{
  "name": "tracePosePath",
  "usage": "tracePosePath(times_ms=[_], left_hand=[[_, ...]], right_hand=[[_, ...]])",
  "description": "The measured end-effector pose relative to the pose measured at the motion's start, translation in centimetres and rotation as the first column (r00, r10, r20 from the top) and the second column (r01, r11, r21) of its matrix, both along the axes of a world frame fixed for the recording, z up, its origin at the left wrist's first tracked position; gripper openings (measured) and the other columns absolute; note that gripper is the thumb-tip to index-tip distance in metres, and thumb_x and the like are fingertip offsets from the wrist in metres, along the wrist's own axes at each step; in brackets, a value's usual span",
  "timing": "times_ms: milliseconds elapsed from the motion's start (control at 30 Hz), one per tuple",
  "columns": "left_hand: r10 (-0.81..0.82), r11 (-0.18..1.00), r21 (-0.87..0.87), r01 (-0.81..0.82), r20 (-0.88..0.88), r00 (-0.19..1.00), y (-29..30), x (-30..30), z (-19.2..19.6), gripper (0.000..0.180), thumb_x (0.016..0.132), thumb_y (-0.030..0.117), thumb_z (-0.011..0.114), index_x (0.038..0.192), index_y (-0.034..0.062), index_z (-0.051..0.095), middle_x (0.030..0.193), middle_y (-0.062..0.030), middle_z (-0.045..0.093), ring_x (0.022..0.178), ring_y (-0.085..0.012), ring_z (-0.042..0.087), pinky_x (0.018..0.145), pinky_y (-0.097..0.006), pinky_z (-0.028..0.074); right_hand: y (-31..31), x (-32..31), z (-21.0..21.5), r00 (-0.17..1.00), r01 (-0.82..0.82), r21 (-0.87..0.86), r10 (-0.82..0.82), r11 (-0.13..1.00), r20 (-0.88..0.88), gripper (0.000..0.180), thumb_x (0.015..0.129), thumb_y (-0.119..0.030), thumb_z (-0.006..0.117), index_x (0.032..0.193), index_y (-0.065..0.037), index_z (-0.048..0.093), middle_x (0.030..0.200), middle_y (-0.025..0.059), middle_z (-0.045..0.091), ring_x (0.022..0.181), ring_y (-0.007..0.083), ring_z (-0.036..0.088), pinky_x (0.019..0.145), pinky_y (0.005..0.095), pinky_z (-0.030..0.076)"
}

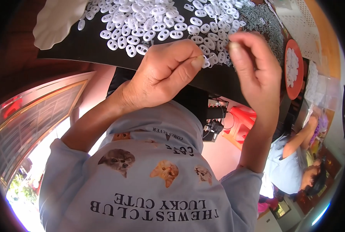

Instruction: The recorder is manually assembling small white plastic components by inserting metal pins or rings into them.

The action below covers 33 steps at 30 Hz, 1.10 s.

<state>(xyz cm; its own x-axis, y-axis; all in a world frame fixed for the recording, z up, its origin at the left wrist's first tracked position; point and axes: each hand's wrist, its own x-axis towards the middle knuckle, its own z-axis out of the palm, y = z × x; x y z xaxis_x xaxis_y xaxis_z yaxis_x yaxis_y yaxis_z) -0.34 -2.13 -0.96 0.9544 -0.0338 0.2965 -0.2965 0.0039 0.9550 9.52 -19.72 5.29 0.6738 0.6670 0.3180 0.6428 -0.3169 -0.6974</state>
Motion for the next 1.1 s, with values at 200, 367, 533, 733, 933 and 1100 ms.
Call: tracePosePath(times_ms=[200, 367, 533, 733, 933, 1100], left_hand=[[0.067, 0.996, 0.057, -0.071, 0.071, 0.995, -0.3, -0.3, 1.1, 0.006, 0.091, 0.003, 0.053, 0.088, -0.0020, 0.055, 0.072, -0.0093, 0.054, 0.062, -0.0215, 0.055, 0.058, -0.030, 0.045], [-0.002, 1.000, 0.017, 0.002, 0.005, 1.000, -0.1, -0.7, 1.1, 0.014, 0.097, 0.006, 0.045, 0.090, -0.0031, 0.053, 0.076, -0.0062, 0.052, 0.066, -0.0123, 0.047, 0.061, -0.024, 0.040], [-0.017, 0.997, -0.074, 0.013, -0.051, 0.999, -0.1, -0.6, 1.5, 0.015, 0.097, 0.006, 0.045, 0.089, -0.0024, 0.053, 0.075, -0.0048, 0.051, 0.066, -0.0113, 0.047, 0.061, -0.024, 0.040], [-0.045, 0.996, -0.084, 0.043, -0.020, 0.999, 0.4, -0.4, 1.5, 0.015, 0.098, 0.007, 0.045, 0.089, -0.0020, 0.053, 0.075, -0.0050, 0.051, 0.064, -0.0115, 0.047, 0.059, -0.024, 0.040], [-0.039, 0.991, -0.132, 0.029, -0.070, 0.997, 0.6, -0.3, 2.0, 0.016, 0.099, 0.010, 0.046, 0.091, -0.0017, 0.054, 0.075, -0.0053, 0.052, 0.064, -0.0114, 0.048, 0.058, -0.024, 0.039], [-0.023, 0.992, -0.123, 0.018, -0.037, 0.999, 1.2, -0.2, 1.5, 0.018, 0.099, 0.012, 0.046, 0.090, -0.0016, 0.054, 0.075, -0.0042, 0.052, 0.063, -0.0101, 0.048, 0.056, -0.024, 0.040]], right_hand=[[1.3, -0.8, -0.2, 0.985, -0.173, 0.019, 0.173, 0.985, -0.011, 0.008, 0.089, -0.004, 0.060, 0.091, 0.001, 0.054, 0.075, 0.0075, 0.053, 0.062, 0.0168, 0.049, 0.057, 0.0262, 0.041], [0.9, -1.3, 0.0, 0.975, -0.130, 0.031, 0.134, 0.991, -0.175, 0.009, 0.087, -0.002, 0.061, 0.088, 0.000, 0.052, 0.071, 0.0099, 0.049, 0.058, 0.0228, 0.048, 0.052, 0.0302, 0.039], [1.1, -1.3, -0.2, 0.975, -0.196, 0.051, 0.200, 0.979, -0.099, 0.009, 0.085, 0.001, 0.062, 0.087, 0.000, 0.053, 0.069, 0.0082, 0.047, 0.055, 0.0195, 0.045, 0.051, 0.0288, 0.038], [1.8, -1.5, 0.4, 0.958, -0.141, 0.080, 0.156, 0.987, -0.240, 0.008, 0.087, 0.001, 0.060, 0.086, 0.000, 0.052, 0.068, 0.0076, 0.047, 0.055, 0.0178, 0.044, 0.051, 0.0277, 0.037], [2.5, -1.4, 0.4, 0.957, -0.168, 0.077, 0.182, 0.983, -0.226, 0.008, 0.087, 0.001, 0.059, 0.085, 0.000, 0.051, 0.068, 0.0075, 0.046, 0.055, 0.0158, 0.042, 0.050, 0.0264, 0.035], [3.0, -1.6, 0.0, 0.947, -0.163, 0.078, 0.178, 0.984, -0.268, 0.008, 0.088, 0.001, 0.058, 0.085, 0.001, 0.051, 0.067, 0.0062, 0.045, 0.054, 0.0135, 0.040, 0.049, 0.0253, 0.034]])
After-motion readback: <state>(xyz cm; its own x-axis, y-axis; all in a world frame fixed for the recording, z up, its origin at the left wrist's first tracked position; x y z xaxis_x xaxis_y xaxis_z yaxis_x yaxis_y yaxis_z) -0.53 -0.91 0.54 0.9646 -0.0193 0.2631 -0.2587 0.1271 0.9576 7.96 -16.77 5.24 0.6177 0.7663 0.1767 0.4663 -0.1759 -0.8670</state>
